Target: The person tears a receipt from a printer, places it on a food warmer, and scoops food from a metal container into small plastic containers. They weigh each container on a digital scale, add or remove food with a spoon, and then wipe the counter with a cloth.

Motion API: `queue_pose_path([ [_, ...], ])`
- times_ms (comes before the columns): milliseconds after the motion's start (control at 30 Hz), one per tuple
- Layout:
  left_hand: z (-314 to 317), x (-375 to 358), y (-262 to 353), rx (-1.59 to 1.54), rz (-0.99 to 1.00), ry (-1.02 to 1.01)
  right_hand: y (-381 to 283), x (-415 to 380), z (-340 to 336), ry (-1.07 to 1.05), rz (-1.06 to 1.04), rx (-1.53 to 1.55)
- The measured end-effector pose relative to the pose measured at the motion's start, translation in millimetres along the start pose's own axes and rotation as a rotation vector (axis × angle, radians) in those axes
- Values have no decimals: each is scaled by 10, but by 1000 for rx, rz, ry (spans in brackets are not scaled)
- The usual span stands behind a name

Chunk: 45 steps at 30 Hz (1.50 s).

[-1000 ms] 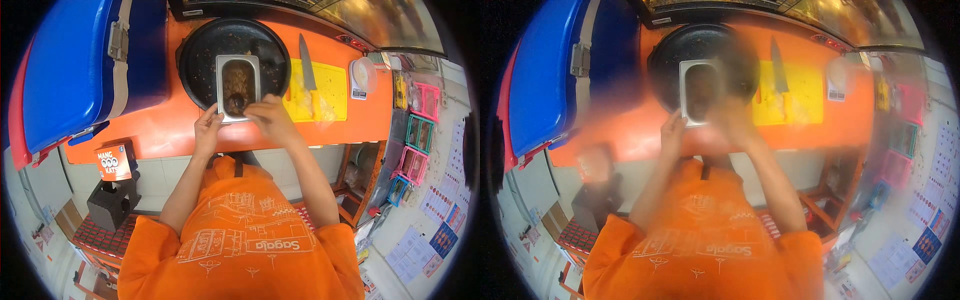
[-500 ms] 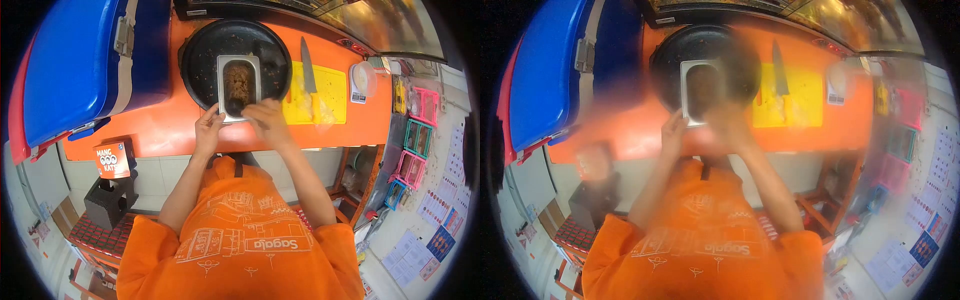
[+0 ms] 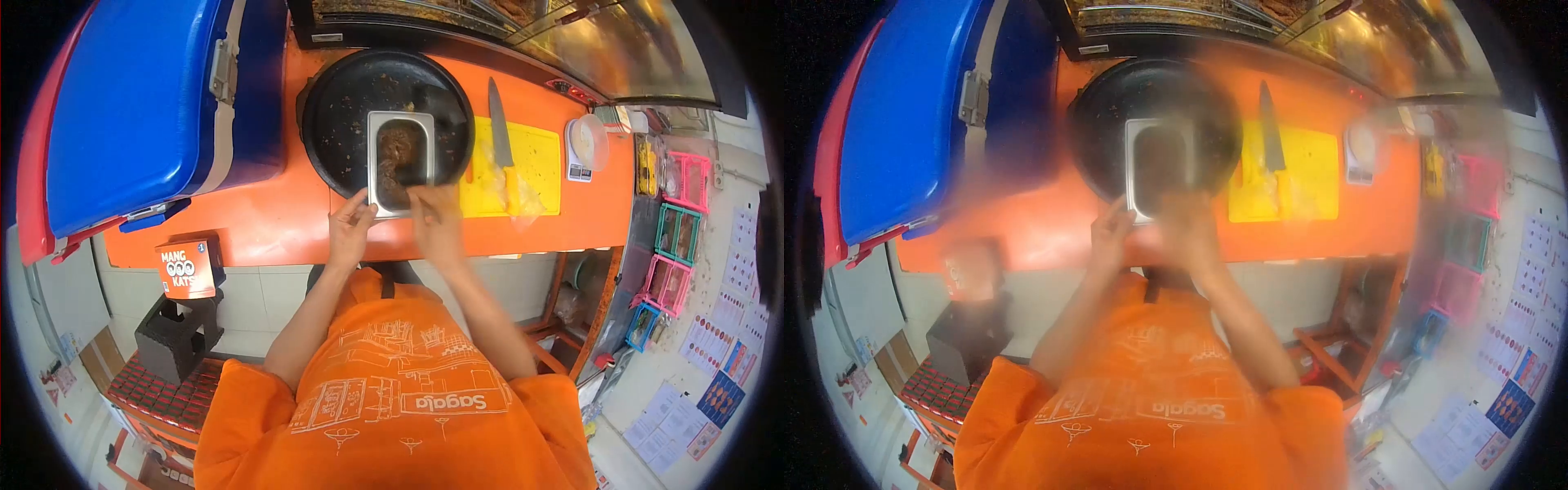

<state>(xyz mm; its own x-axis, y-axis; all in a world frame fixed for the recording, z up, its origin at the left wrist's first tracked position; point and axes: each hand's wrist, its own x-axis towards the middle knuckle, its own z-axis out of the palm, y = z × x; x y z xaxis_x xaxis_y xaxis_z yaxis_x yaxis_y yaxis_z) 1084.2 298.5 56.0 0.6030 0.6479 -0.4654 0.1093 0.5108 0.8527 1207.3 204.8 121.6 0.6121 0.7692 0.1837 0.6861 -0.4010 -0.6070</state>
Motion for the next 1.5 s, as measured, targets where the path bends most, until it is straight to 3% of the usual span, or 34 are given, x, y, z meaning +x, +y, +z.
queue_pose_path([
  [33, 0, 10, -47, 10, 3, -1, -2, -92, 47, 1, -2, -2],
  [100, -15, 48, -85, -14, -3, -16, 29, -222, 131, 320, 409, 471],
  [133, -23, 72, -100, -36, -8, -27, 0, -201, 126, 325, 409, 471],
  [233, -34, 93, -103, -57, -1, -47, -99, -190, 72, 350, 330, 382],
  [300, -17, 67, -17, -40, -7, -42, -119, -206, 46, 196, 131, 397],
  [333, -3, 47, 28, -30, -13, -28, -86, -203, 51, 202, 135, 396],
  [400, 1, 60, 23, -47, 3, -51, 40, -146, 74, -38, -14, 122],
  [500, 31, 19, 53, -77, 9, -59, 183, 28, 77, 106, -90, 62],
  [600, 1, 52, 8, -83, 8, -50, 65, 231, -140, 73, -79, 83],
  [700, -89, 65, -97, -32, 2, -61, 374, 418, -24, 9, -151, 113],
  [833, -68, 53, -101, -53, 2, -56, 503, 132, 46, -161, -89, 382],
  [967, -88, 45, -140, -51, 14, -90, 265, -49, -333, -215, -152, 293],
  [1067, -27, 61, -50, -59, 19, -87, 469, 23, -280, -45, -134, 188],
  [1133, -41, 117, 35, 8, 98, -128, 486, 89, -192, 135, 97, 325],
  [1167, -67, 123, 96, -3, 87, -143, 462, 71, -225, 144, 103, 325],
  [1300, -149, -154, 598, 181, 133, -122, -92, -11, -798, 139, 70, 210],
  [1433, -119, -921, 1572, 163, 79, -88, -810, -39, -1781, 280, -212, 195],
  [1467, -191, -1047, 1728, 224, 231, -199, -881, -141, -1947, 322, -247, 67],
  [1500, -241, -1130, 1870, 280, 389, -312, -1025, -150, -1980, 497, -237, 166],
])
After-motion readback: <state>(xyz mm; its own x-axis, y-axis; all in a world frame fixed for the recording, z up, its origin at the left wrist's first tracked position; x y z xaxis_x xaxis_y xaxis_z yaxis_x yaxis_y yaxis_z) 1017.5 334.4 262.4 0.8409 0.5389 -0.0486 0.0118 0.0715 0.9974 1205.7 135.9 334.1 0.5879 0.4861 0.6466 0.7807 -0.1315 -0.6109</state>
